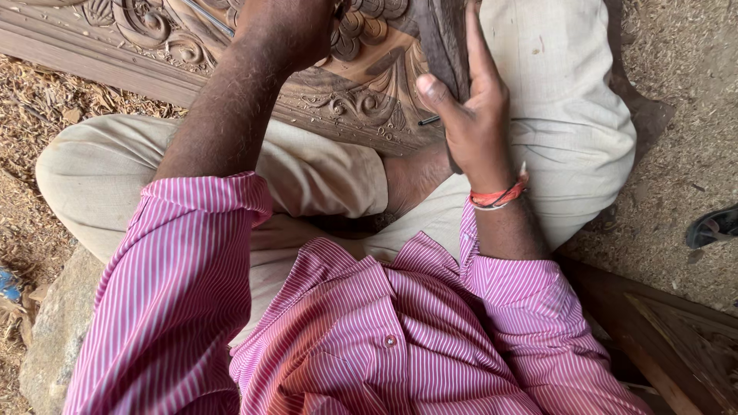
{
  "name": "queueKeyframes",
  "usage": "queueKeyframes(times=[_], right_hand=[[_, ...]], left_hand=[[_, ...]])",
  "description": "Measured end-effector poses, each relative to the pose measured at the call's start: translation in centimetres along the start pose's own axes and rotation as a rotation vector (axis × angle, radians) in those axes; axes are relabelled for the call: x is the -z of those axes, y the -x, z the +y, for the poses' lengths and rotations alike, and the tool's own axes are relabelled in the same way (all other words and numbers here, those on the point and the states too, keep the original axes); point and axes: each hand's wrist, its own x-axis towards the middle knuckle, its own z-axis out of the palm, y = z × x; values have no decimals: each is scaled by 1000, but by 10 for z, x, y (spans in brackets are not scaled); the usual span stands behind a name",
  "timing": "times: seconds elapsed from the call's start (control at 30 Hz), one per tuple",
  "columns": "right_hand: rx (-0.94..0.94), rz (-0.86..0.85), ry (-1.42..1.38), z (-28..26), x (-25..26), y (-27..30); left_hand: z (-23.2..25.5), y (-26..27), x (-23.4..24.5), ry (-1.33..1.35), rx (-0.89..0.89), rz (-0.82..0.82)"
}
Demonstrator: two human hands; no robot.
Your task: The person carves a detailed floral pattern into a large wooden panel using a chisel and a wooden mallet. They repeatedly strike the chisel to shape the wood, occasionally adjusting the chisel's position and clearing away wood shavings.
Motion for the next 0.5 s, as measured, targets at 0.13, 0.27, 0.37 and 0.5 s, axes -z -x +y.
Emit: queueKeyframes(times=[0.13,0.27,0.37,0.5], right_hand=[[43,-88,331,-1,6,-14],[23,-131,277,-6,12,-20],[19,-77,252,-5,4,-24],[34,-170,381,-8,8,-27]], left_hand=[[0,0,-1,12,42,-1],[-1,2,-4,56,58,25],[-1,0,-3,76,82,-98],[-1,-1,1,113,25,-6]])
